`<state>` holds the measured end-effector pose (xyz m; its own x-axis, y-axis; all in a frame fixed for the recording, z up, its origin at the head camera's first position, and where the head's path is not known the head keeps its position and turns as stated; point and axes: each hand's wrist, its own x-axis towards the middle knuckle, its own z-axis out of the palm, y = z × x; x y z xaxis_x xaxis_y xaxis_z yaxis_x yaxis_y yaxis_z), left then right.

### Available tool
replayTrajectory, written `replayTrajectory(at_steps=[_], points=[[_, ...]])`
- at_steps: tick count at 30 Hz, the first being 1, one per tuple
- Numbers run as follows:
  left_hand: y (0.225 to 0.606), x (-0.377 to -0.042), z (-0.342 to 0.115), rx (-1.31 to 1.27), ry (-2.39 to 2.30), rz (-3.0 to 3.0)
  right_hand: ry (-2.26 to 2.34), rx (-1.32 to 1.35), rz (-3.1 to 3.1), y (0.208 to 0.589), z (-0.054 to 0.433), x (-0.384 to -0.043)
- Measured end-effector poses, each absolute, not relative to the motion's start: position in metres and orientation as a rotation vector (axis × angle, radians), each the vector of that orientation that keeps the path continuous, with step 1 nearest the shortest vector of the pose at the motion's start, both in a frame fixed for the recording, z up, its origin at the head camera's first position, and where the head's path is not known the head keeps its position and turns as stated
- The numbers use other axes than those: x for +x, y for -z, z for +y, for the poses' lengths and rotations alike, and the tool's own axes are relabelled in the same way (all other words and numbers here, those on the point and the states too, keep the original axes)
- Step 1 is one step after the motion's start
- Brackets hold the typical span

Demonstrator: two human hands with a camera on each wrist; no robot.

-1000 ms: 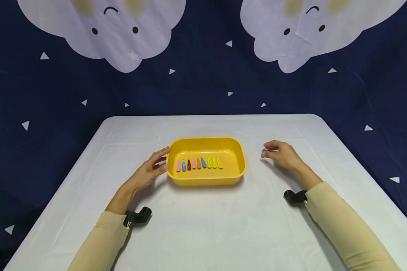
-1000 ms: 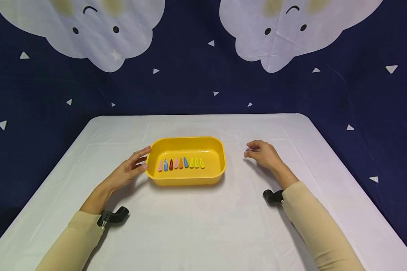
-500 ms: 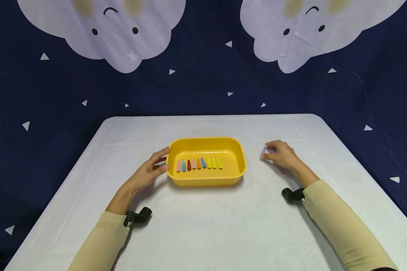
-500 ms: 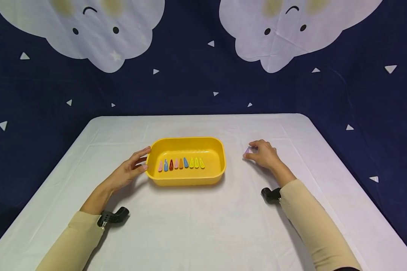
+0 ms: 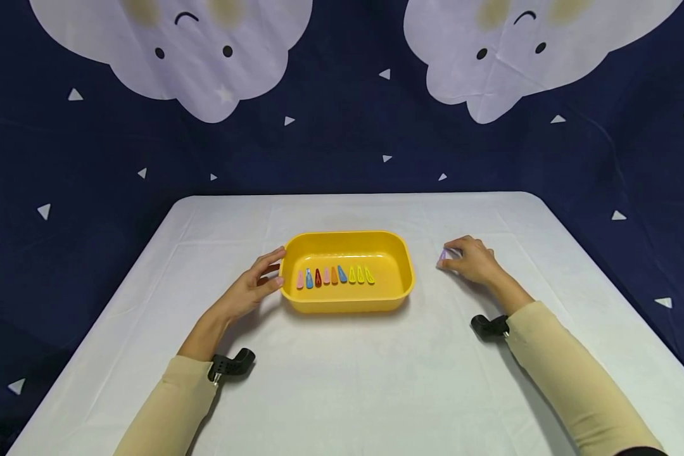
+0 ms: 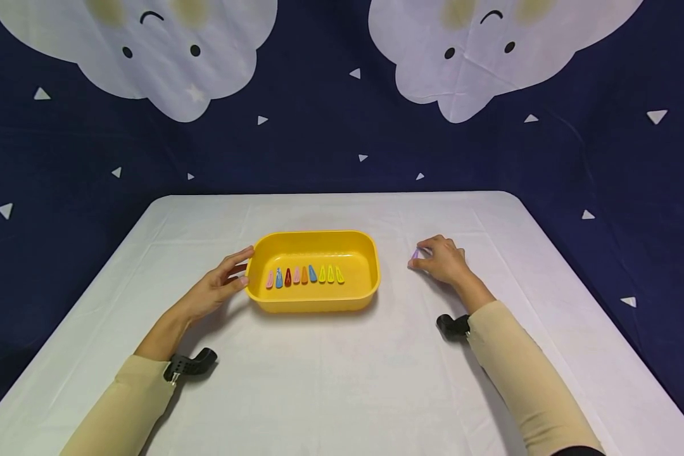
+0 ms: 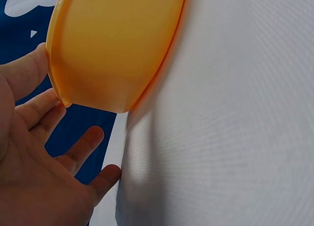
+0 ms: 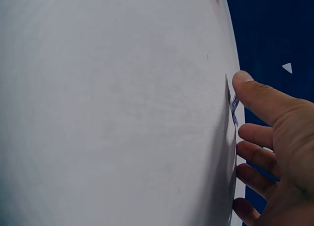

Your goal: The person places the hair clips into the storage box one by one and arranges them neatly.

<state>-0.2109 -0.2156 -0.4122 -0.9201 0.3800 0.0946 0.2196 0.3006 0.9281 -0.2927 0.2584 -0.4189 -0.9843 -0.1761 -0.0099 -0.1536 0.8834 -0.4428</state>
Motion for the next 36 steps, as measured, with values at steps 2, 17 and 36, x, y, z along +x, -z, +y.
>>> replayTrajectory(at_steps=[2, 17, 36], points=[[0.4125, -0.211, -0.2156, 0.561, -1.687, 2.417, 0.691, -0.259, 3.005, 0.4196, 0.258, -0.2931], [0.4125, -0.2108, -0.2151, 0.57, -1.676, 2.434, 0.651, -0.268, 3.033, 0.4215, 0.2565, -0.2927], [0.4106, -0.2096, -0.2156, 0.56, -1.678, 2.414, 0.739, -0.341, 3.097, 0.423, 0.2575, -0.2928]])
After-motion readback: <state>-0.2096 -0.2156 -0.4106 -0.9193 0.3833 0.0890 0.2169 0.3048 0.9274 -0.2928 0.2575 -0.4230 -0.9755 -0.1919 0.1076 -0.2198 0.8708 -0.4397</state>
